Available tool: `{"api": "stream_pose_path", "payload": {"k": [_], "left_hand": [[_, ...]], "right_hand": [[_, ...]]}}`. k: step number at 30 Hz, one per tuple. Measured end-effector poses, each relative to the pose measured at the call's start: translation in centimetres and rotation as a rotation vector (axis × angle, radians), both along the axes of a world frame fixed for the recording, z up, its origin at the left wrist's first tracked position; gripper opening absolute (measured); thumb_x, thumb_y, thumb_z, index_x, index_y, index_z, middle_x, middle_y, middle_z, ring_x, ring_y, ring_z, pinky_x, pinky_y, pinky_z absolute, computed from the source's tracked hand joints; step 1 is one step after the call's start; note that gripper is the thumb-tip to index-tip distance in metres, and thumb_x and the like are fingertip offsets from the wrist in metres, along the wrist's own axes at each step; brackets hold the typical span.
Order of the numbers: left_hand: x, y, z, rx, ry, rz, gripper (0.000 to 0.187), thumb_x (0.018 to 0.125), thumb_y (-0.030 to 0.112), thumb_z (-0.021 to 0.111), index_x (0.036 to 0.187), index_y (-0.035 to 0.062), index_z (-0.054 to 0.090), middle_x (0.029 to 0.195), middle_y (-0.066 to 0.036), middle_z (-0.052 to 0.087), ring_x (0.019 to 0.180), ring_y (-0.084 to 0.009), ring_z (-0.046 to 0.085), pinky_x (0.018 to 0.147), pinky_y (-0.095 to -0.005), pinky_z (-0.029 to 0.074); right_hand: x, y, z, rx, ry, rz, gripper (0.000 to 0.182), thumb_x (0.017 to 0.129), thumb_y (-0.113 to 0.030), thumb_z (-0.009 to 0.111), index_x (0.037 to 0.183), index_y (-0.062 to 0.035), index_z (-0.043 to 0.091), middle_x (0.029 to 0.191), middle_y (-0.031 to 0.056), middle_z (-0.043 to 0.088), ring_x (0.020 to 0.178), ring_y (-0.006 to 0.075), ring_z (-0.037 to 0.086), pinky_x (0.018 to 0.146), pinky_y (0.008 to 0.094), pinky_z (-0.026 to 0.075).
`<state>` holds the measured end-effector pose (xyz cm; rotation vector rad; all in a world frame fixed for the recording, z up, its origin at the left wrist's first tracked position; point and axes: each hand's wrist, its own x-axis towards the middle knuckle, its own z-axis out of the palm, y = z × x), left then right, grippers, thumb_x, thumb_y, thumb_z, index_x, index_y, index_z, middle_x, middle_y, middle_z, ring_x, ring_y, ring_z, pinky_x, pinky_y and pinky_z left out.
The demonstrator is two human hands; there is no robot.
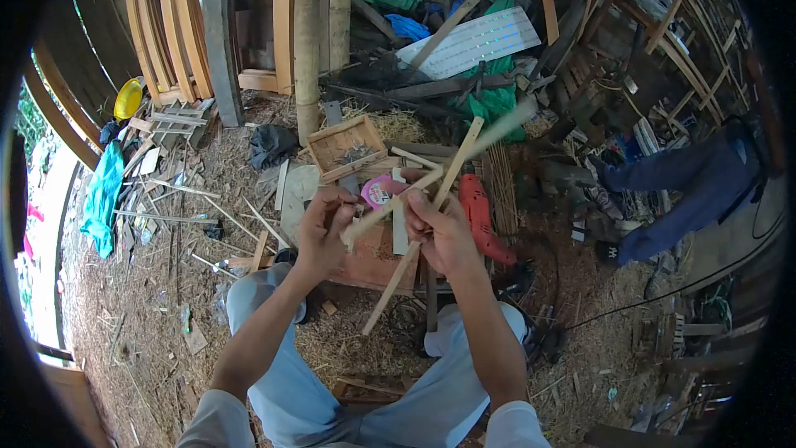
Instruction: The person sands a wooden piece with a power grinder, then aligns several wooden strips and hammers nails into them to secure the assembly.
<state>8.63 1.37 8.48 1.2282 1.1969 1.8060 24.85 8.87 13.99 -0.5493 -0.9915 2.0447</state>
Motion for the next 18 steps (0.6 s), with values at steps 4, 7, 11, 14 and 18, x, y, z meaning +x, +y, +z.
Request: {"api": "stream_pose_path", "payload": {"k": [4, 7, 11, 14, 18], "left_hand": [[0.2, -0.5, -0.3, 0.037, 0.042, 0.046, 0.017, 0.089, 0.000, 0.056, 0.107, -0.0005, 0.053, 0.093, -0.007, 0.063, 0.089, -0.0116, 0.060, 0.080, -0.0250, 0.047], [-0.3, -1.2, -0.7, 0.006, 0.120, 0.076, 0.020, 0.088, -0.001, 0.058, 0.107, -0.0012, 0.055, 0.096, -0.008, 0.065, 0.089, -0.0119, 0.061, 0.080, -0.0252, 0.047], [0.3, -1.8, 1.0, 0.013, -0.061, 0.129, 0.023, 0.084, -0.003, 0.062, 0.106, -0.0029, 0.058, 0.099, -0.009, 0.067, 0.095, -0.0121, 0.062, 0.084, -0.0255, 0.048], [0.2, -1.8, 0.3, 0.001, -0.037, 0.178, 0.027, 0.083, -0.004, 0.062, 0.110, -0.0032, 0.058, 0.100, -0.010, 0.068, 0.098, -0.0130, 0.062, 0.085, -0.0262, 0.049], [0.2, -1.9, 0.3, -0.035, 0.001, 0.185, 0.031, 0.082, -0.004, 0.064, 0.112, -0.0029, 0.058, 0.099, -0.010, 0.068, 0.095, -0.0127, 0.063, 0.082, -0.0259, 0.051]], "right_hand": [[0.4, 1.2, -2.8, -0.004, 0.043, -0.039, 0.020, 0.091, -0.017, 0.060, 0.107, -0.0050, 0.056, 0.108, 0.0148, 0.062, 0.055, 0.0005, 0.036, 0.044, 0.0141, 0.028], [0.3, 0.5, -2.0, 0.098, -0.018, -0.070, 0.016, 0.091, -0.015, 0.060, 0.104, -0.0063, 0.056, 0.105, 0.0166, 0.064, 0.052, 0.0006, 0.035, 0.043, 0.0148, 0.029], [0.7, -0.2, -2.0, 0.187, -0.070, -0.117, 0.016, 0.090, -0.014, 0.061, 0.103, -0.0066, 0.057, 0.104, 0.0181, 0.064, 0.050, 0.0010, 0.036, 0.044, 0.0157, 0.030], [0.5, -0.5, -2.3, 0.236, -0.078, -0.175, 0.017, 0.089, -0.013, 0.061, 0.103, -0.0062, 0.057, 0.105, 0.0198, 0.064, 0.049, 0.0018, 0.037, 0.043, 0.0168, 0.030], [0.3, -0.5, -3.0, 0.152, -0.075, -0.180, 0.017, 0.088, -0.014, 0.063, 0.102, -0.0057, 0.057, 0.105, 0.0191, 0.064, 0.048, 0.0018, 0.036, 0.042, 0.0173, 0.029]]}}
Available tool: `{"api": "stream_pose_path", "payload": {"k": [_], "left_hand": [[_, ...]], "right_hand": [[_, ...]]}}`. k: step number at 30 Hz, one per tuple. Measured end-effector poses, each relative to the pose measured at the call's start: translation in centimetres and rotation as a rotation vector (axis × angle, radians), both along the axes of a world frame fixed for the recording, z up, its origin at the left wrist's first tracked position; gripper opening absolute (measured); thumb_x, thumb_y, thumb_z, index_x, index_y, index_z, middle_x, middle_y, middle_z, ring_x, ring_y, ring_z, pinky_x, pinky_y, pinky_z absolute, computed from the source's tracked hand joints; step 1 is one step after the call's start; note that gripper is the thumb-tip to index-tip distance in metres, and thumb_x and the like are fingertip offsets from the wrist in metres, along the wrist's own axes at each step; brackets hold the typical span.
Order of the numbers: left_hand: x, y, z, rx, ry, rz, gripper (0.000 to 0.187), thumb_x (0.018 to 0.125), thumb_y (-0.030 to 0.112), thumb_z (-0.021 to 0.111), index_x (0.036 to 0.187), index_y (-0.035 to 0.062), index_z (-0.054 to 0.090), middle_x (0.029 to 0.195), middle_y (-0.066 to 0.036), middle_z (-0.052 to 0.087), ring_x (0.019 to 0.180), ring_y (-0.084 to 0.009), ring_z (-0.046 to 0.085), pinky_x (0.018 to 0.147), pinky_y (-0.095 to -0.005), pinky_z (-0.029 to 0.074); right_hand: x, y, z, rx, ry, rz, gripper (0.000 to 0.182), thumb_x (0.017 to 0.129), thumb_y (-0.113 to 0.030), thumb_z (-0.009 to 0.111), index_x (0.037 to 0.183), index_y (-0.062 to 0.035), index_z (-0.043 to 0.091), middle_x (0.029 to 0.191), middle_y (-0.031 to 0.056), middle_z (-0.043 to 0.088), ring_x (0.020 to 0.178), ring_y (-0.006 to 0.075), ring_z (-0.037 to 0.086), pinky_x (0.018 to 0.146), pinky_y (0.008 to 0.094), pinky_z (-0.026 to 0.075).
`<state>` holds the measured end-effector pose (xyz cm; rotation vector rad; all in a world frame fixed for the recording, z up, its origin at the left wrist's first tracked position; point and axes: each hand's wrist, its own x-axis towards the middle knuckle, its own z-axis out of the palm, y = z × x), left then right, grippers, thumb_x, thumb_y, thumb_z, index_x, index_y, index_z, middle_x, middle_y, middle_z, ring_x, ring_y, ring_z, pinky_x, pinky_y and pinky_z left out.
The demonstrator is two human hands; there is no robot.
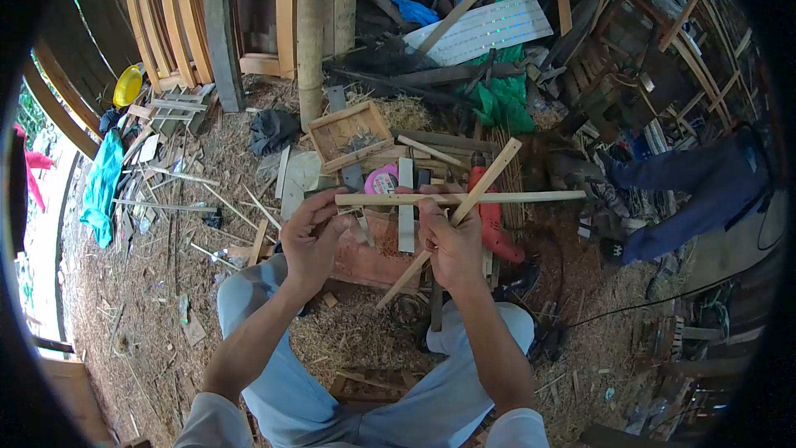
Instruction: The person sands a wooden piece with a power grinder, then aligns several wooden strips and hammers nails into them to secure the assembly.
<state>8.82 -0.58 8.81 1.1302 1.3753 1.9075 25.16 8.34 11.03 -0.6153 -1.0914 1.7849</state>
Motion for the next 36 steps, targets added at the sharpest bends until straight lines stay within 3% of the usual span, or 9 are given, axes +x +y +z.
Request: {"api": "stream_pose_path", "payload": {"k": [8, 10, 16, 33, 36], "left_hand": [[-0.7, 0.3, -0.2, -0.061, -0.024, -0.099, 0.027, 0.079, 0.001, 0.069, 0.105, -0.0025, 0.062, 0.096, -0.008, 0.068, 0.089, -0.0115, 0.063, 0.079, -0.0261, 0.051], [-0.7, 0.6, -0.3, -0.045, -0.064, -0.121, 0.027, 0.079, 0.002, 0.070, 0.104, -0.0022, 0.062, 0.096, -0.008, 0.068, 0.089, -0.0112, 0.062, 0.079, -0.0262, 0.050], [-0.5, 1.0, -0.1, 0.024, -0.118, -0.159, 0.023, 0.079, 0.002, 0.071, 0.101, -0.0013, 0.065, 0.095, -0.007, 0.068, 0.087, -0.0099, 0.061, 0.079, -0.0252, 0.049], [-0.6, 1.0, 0.5, -0.022, -0.081, -0.143, 0.022, 0.080, 0.000, 0.069, 0.101, -0.0022, 0.067, 0.092, -0.008, 0.070, 0.084, -0.0085, 0.061, 0.079, -0.0245, 0.051], [-0.6, 1.1, 0.3, -0.012, -0.059, -0.189, 0.021, 0.081, -0.003, 0.066, 0.102, -0.0040, 0.063, 0.100, -0.011, 0.066, 0.090, -0.0124, 0.062, 0.077, -0.0260, 0.052]], "right_hand": [[0.7, 0.5, -0.7, -0.002, -0.011, 0.013, 0.022, 0.089, -0.018, 0.063, 0.104, -0.0050, 0.054, 0.103, 0.0183, 0.065, 0.048, 0.0018, 0.035, 0.041, 0.0171, 0.028], [0.7, 0.5, -0.6, 0.030, -0.013, -0.027, 0.016, 0.091, -0.011, 0.058, 0.103, -0.0016, 0.054, 0.103, 0.0237, 0.065, 0.047, 0.0021, 0.034, 0.043, 0.0175, 0.028], [1.1, 0.6, 0.0, 0.152, -0.062, -0.057, 0.019, 0.091, -0.014, 0.059, 0.104, -0.0011, 0.053, 0.102, 0.0256, 0.064, 0.048, 0.0026, 0.034, 0.043, 0.0169, 0.029], [0.9, 0.7, -0.3, 0.138, -0.061, -0.040, 0.021, 0.090, -0.016, 0.060, 0.105, -0.0031, 0.053, 0.102, 0.0228, 0.065, 0.049, 0.0027, 0.034, 0.044, 0.0169, 0.030], [1.0, 0.8, -0.1, 0.116, -0.077, -0.049, 0.022, 0.090, -0.017, 0.062, 0.105, -0.0033, 0.053, 0.102, 0.0224, 0.065, 0.049, 0.0026, 0.034, 0.044, 0.0169, 0.030]]}}
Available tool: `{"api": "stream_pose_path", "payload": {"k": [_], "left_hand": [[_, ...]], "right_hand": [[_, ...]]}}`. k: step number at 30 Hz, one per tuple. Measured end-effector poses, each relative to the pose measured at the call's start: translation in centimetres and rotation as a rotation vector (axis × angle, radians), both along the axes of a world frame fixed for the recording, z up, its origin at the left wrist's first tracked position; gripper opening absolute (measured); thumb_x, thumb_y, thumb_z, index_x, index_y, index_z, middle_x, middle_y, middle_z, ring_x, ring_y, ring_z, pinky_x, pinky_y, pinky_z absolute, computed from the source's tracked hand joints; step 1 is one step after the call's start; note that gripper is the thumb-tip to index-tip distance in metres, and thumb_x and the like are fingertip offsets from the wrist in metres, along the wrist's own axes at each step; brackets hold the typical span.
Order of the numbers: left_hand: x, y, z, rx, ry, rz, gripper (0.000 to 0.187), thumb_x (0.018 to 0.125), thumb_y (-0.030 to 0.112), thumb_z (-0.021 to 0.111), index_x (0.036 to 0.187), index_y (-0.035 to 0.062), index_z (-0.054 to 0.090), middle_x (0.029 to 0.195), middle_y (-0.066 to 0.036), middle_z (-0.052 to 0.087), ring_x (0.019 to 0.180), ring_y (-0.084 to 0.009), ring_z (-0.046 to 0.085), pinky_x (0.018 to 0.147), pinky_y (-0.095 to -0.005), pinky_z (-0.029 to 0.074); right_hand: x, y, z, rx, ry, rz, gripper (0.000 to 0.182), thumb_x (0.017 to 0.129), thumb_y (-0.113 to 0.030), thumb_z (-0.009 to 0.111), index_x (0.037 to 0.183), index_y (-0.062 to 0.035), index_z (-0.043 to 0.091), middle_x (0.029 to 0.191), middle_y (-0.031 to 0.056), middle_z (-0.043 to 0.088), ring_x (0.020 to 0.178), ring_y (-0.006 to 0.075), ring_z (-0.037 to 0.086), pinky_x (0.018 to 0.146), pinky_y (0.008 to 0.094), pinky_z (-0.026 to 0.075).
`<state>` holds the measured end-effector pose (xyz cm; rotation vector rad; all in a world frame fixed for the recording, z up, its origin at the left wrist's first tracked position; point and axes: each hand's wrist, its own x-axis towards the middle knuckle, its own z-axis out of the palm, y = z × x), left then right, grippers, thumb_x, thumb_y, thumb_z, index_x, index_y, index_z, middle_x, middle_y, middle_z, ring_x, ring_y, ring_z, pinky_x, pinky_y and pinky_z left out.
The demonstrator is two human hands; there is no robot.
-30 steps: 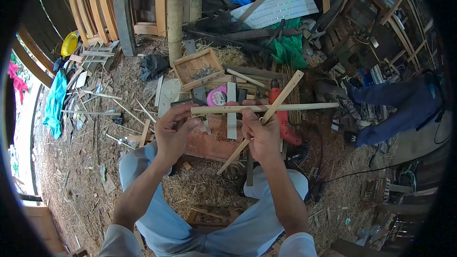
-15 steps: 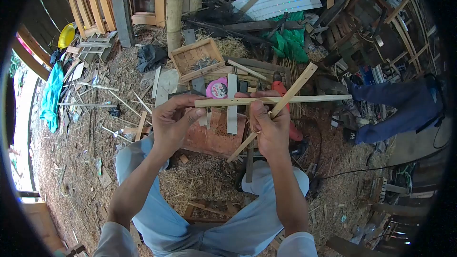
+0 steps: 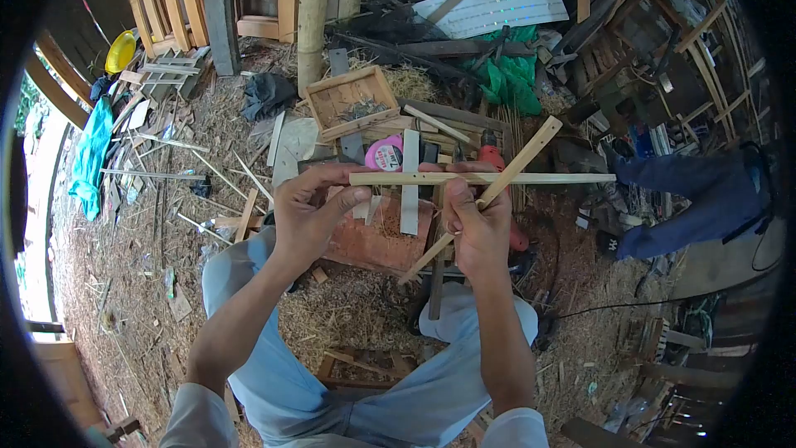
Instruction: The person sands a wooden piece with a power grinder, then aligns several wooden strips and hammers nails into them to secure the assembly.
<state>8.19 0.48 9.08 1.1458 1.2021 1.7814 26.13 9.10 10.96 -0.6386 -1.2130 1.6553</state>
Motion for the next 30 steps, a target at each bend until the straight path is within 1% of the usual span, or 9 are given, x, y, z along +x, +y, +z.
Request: {"api": "stream_pose_path", "payload": {"k": [2, 6, 8, 12, 14, 21, 24, 26, 30], "left_hand": [[0.0, -0.1, 0.4, -0.004, 0.110, 0.001, 0.022, 0.082, -0.004, 0.066, 0.103, -0.0032, 0.063, 0.101, -0.011, 0.065, 0.090, -0.0136, 0.062, 0.079, -0.0272, 0.051], [0.0, -0.1, 0.6, -0.055, 0.119, -0.023, 0.024, 0.082, -0.004, 0.065, 0.106, -0.0024, 0.062, 0.102, -0.012, 0.065, 0.093, -0.0149, 0.062, 0.082, -0.0283, 0.051], [0.3, 0.4, 0.1, 0.097, 0.036, 0.072, 0.022, 0.080, 0.003, 0.069, 0.102, 0.0004, 0.067, 0.091, -0.005, 0.070, 0.079, -0.0085, 0.062, 0.073, -0.0237, 0.050], [-0.2, 0.4, 0.4, 0.191, 0.037, 0.086, 0.022, 0.080, 0.003, 0.070, 0.101, 0.0011, 0.066, 0.092, -0.005, 0.070, 0.080, -0.0101, 0.064, 0.073, -0.0242, 0.050], [-1.0, 0.2, 0.1, 0.177, 0.222, 0.003, 0.024, 0.081, -0.010, 0.062, 0.105, -0.0054, 0.058, 0.106, -0.016, 0.063, 0.100, -0.0197, 0.062, 0.084, -0.0296, 0.052], [-1.0, 0.5, -0.4, 0.184, 0.275, 0.001, 0.026, 0.081, -0.011, 0.061, 0.106, -0.0044, 0.055, 0.106, -0.016, 0.063, 0.100, -0.0201, 0.062, 0.086, -0.0297, 0.052], [-0.7, 0.6, -0.2, 0.181, 0.257, 0.007, 0.026, 0.081, -0.011, 0.061, 0.105, -0.0046, 0.054, 0.106, -0.015, 0.062, 0.101, -0.0188, 0.061, 0.086, -0.0290, 0.052], [-0.4, 0.4, 0.3, 0.082, 0.115, 0.006, 0.030, 0.081, -0.010, 0.063, 0.109, -0.0042, 0.053, 0.106, -0.015, 0.062, 0.101, -0.0178, 0.061, 0.085, -0.0280, 0.052], [-0.5, 0.6, 0.4, 0.091, 0.128, -0.022, 0.030, 0.081, -0.008, 0.064, 0.109, -0.0042, 0.055, 0.105, -0.014, 0.062, 0.099, -0.0167, 0.061, 0.083, -0.0268, 0.052]], "right_hand": [[0.0, 0.0, 0.1, -0.006, -0.015, -0.004, 0.023, 0.089, -0.017, 0.062, 0.105, -0.0035, 0.053, 0.102, 0.0223, 0.065, 0.049, 0.0026, 0.034, 0.044, 0.0170, 0.030], [0.0, 0.0, 0.2, -0.031, -0.022, -0.014, 0.024, 0.089, -0.018, 0.063, 0.105, -0.0034, 0.053, 0.103, 0.0217, 0.065, 0.049, 0.0026, 0.034, 0.044, 0.0169, 0.029], [0.0, 0.0, 0.2, -0.035, -0.031, -0.021, 0.024, 0.089, -0.018, 0.062, 0.106, -0.0032, 0.053, 0.103, 0.0215, 0.065, 0.049, 0.0026, 0.034, 0.044, 0.0169, 0.029], [0.1, 0.1, 0.1, -0.022, -0.036, 0.003, 0.025, 0.090, -0.019, 0.061, 0.107, -0.0025, 0.053, 0.104, 0.0212, 0.064, 0.050, 0.0027, 0.034, 0.044, 0.0167, 0.029], [0.0, 0.2, 0.0, -0.028, -0.031, 0.025, 0.025, 0.091, -0.019, 0.059, 0.108, -0.0011, 0.053, 0.104, 0.0216, 0.064, 0.050, 0.0024, 0.034, 0.045, 0.0169, 0.029], [-0.1, 0.2, 0.0, -0.018, 0.010, 0.044, 0.025, 0.092, -0.018, 0.059, 0.107, 0.0005, 0.053, 0.104, 0.0220, 0.064, 0.050, 0.0023, 0.035, 0.045, 0.0171, 0.029], [0.0, 0.1, 0.1, -0.040, -0.011, 0.017, 0.024, 0.091, -0.018, 0.060, 0.105, 0.0005, 0.054, 0.102, 0.0217, 0.065, 0.050, 0.0022, 0.035, 0.044, 0.0174, 0.029], [0.0, 0.1, 0.2, -0.037, -0.019, 0.023, 0.022, 0.091, -0.017, 0.060, 0.105, 0.0001, 0.055, 0.101, 0.0198, 0.066, 0.050, 0.0020, 0.036, 0.044, 0.0175, 0.029], [-0.4, 0.0, 0.0, -0.030, -0.058, 0.032, 0.021, 0.090, -0.016, 0.061, 0.104, -0.0005, 0.055, 0.101, 0.0176, 0.066, 0.049, 0.0018, 0.036, 0.044, 0.0176, 0.030]]}}
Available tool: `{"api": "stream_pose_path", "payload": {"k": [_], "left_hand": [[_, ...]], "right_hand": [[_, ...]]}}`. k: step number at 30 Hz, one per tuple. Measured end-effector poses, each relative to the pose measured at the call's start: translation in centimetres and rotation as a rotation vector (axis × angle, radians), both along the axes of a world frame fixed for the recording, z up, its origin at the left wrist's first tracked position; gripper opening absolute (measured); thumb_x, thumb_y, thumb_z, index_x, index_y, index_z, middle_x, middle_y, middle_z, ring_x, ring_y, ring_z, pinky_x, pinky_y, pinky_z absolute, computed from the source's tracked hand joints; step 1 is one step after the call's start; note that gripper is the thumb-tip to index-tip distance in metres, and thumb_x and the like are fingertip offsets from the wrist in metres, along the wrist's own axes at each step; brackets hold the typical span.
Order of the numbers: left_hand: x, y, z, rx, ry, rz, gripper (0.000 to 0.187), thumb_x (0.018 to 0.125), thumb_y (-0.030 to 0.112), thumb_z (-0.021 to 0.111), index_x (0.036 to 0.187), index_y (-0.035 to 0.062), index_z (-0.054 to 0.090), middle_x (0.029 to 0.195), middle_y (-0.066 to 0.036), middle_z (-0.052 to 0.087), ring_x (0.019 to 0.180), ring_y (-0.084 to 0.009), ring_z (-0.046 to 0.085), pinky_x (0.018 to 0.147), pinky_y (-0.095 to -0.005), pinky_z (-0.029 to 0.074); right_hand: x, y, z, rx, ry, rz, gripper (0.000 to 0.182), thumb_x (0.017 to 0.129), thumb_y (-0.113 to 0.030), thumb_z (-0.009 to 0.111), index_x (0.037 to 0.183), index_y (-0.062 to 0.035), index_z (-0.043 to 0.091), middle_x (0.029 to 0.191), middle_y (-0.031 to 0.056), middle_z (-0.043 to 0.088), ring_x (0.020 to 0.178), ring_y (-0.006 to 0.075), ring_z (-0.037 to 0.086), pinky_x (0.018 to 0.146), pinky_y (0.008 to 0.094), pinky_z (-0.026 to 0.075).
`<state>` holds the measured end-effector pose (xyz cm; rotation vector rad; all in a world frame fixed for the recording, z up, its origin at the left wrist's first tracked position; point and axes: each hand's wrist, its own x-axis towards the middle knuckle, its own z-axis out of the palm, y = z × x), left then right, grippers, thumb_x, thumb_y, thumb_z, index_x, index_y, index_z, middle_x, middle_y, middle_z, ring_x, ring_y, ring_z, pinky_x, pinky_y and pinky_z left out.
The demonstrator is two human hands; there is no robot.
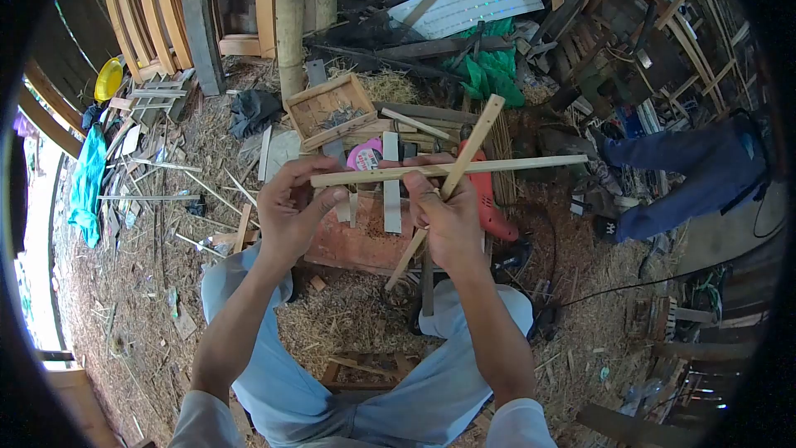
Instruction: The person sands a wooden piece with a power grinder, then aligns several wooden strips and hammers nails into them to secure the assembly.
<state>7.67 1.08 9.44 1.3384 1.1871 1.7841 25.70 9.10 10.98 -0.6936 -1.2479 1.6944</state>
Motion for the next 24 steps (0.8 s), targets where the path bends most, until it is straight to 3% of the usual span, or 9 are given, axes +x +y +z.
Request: {"api": "stream_pose_path", "payload": {"k": [3, 5, 14, 17, 24], "left_hand": [[0.1, 0.0, -0.4, 0.024, 0.066, -0.017, 0.029, 0.081, -0.007, 0.065, 0.109, -0.0039, 0.056, 0.105, -0.013, 0.062, 0.097, -0.0154, 0.061, 0.082, -0.0255, 0.051], [0.2, -0.1, -0.1, -0.069, -0.009, 0.035, 0.027, 0.080, -0.005, 0.066, 0.106, -0.0042, 0.058, 0.104, -0.011, 0.063, 0.096, -0.0148, 0.061, 0.082, -0.0259, 0.051], [0.1, 0.3, -0.3, -0.006, -0.205, -0.031, 0.027, 0.082, 0.002, 0.068, 0.106, -0.0045, 0.059, 0.103, -0.011, 0.063, 0.095, -0.0145, 0.061, 0.083, -0.0273, 0.050], [-0.2, -0.1, -0.2, -0.054, -0.080, 0.000, 0.027, 0.082, 0.002, 0.068, 0.107, -0.0043, 0.059, 0.100, -0.011, 0.064, 0.093, -0.0138, 0.061, 0.082, -0.0270, 0.050], [-0.3, -0.2, 0.0, -0.062, -0.065, 0.045, 0.028, 0.082, 0.001, 0.067, 0.108, -0.0037, 0.059, 0.099, -0.010, 0.065, 0.089, -0.0124, 0.062, 0.078, -0.0248, 0.051]], "right_hand": [[-0.6, -0.4, 0.2, 0.032, -0.003, 0.020, 0.019, 0.092, -0.016, 0.058, 0.106, -0.0042, 0.053, 0.104, 0.0197, 0.064, 0.049, 0.0022, 0.034, 0.044, 0.0161, 0.029], [-0.9, -0.5, 0.6, -0.008, -0.039, 0.012, 0.017, 0.092, -0.014, 0.057, 0.106, -0.0043, 0.053, 0.105, 0.0214, 0.063, 0.049, 0.0021, 0.034, 0.044, 0.0158, 0.029], [-2.1, -0.8, 0.4, 0.005, -0.046, 0.025, 0.020, 0.090, -0.015, 0.059, 0.105, -0.0025, 0.053, 0.104, 0.0212, 0.064, 0.048, 0.0022, 0.034, 0.042, 0.0159, 0.029], [-1.8, -0.6, 0.5, -0.013, -0.049, 0.029, 0.019, 0.091, -0.014, 0.058, 0.105, -0.0023, 0.053, 0.103, 0.0207, 0.064, 0.048, 0.0024, 0.034, 0.042, 0.0162, 0.030], [-0.7, 0.1, 0.2, -0.015, 0.055, 0.008, 0.018, 0.092, -0.014, 0.057, 0.106, -0.0040, 0.053, 0.106, 0.0221, 0.063, 0.047, 0.0023, 0.034, 0.042, 0.0168, 0.029]]}}
